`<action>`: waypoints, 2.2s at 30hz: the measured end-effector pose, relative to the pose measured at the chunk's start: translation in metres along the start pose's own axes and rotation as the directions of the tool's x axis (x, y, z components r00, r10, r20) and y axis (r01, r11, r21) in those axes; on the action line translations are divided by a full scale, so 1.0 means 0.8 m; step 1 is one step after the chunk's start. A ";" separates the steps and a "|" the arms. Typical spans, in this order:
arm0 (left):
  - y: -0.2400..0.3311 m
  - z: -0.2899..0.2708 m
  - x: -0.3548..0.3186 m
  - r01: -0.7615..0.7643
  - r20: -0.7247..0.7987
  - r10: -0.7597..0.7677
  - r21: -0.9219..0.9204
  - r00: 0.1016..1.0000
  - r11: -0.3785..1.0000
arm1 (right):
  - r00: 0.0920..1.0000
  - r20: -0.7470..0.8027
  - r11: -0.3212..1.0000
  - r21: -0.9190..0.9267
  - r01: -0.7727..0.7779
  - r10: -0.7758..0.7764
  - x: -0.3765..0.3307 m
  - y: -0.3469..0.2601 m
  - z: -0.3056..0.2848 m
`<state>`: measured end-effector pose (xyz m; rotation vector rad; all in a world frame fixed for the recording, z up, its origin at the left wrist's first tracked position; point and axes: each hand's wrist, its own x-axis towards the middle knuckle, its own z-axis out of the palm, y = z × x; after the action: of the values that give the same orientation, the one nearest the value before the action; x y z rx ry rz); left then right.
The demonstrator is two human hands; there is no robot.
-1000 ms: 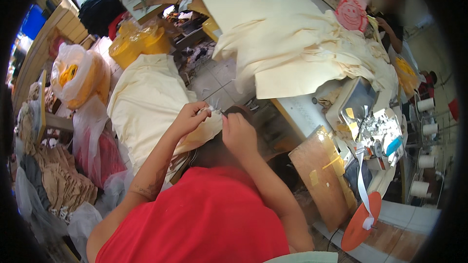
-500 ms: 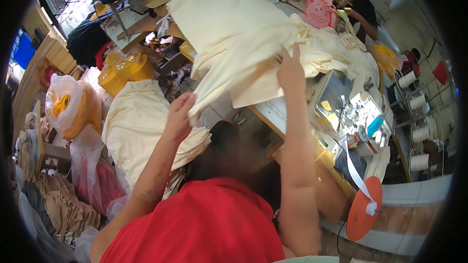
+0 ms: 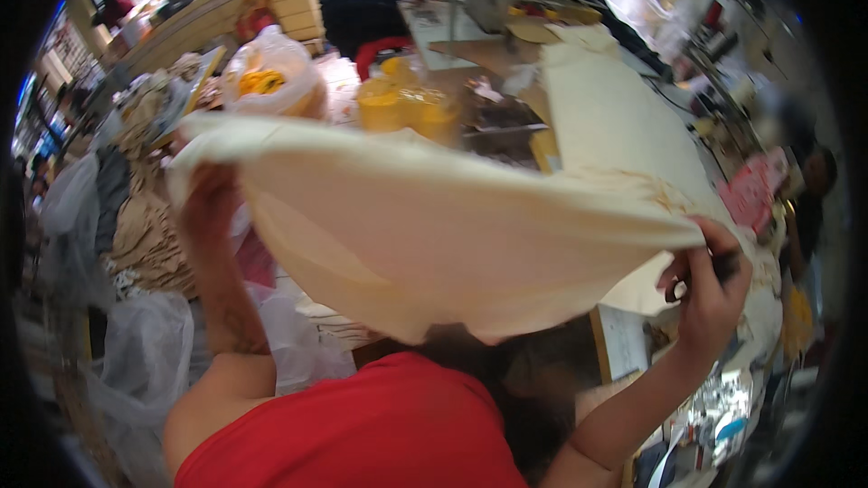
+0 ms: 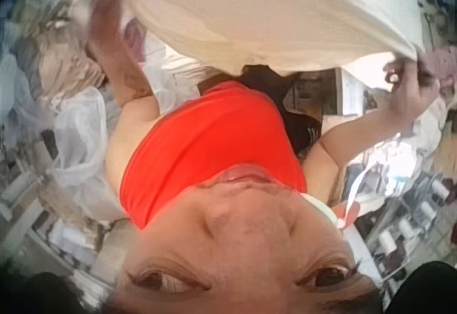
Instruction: The person separates and organizes pieces of cream-colored fabric by hand, picking them up from a pile and stacking them on a table.
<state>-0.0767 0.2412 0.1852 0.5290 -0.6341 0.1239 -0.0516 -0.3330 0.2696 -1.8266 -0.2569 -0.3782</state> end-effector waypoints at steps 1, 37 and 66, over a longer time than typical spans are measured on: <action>-0.004 -0.004 0.017 0.021 -0.085 -0.011 0.124 0.996 0.992 | 0.995 0.062 0.992 0.098 -0.077 0.072 0.030 0.011 0.029; -0.464 -0.024 -0.072 0.312 -0.024 -0.581 0.862 0.813 0.400 | 0.952 0.141 0.843 -0.513 -0.163 0.270 -0.211 0.248 0.186; -0.409 0.008 -0.103 0.509 -0.308 -0.545 0.819 0.780 0.264 | 0.992 0.113 0.753 -0.649 0.111 -0.048 -0.186 0.221 0.236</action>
<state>-0.0583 -0.0394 -0.0011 1.7809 -0.3360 -0.2388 -0.1009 -0.1995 0.0076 -2.5430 -0.2869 -0.4870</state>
